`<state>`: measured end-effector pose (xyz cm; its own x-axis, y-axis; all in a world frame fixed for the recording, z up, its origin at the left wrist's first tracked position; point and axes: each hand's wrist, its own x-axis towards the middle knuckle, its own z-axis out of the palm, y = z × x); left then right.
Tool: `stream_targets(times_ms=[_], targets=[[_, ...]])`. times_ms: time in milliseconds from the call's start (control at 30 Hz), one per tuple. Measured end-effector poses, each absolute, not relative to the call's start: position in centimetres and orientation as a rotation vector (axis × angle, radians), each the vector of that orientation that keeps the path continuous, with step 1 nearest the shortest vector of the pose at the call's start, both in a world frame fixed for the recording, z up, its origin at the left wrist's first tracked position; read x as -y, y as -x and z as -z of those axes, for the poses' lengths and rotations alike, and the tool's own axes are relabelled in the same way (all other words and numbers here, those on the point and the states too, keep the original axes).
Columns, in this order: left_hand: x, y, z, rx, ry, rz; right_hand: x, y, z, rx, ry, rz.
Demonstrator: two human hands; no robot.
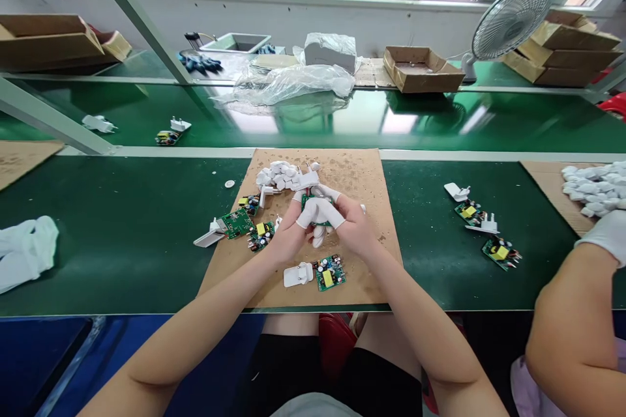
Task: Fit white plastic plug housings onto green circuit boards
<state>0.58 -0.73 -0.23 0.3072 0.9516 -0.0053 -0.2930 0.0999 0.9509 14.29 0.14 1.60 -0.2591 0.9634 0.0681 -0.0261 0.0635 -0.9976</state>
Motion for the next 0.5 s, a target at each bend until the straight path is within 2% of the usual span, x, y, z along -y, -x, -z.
stream_targets(times_ms=[500], targets=[[0.47, -0.66, 0.57, -0.731, -0.989, -1.116, -0.28, -14.89, -1.22, 1.504, 0.874, -1.431]])
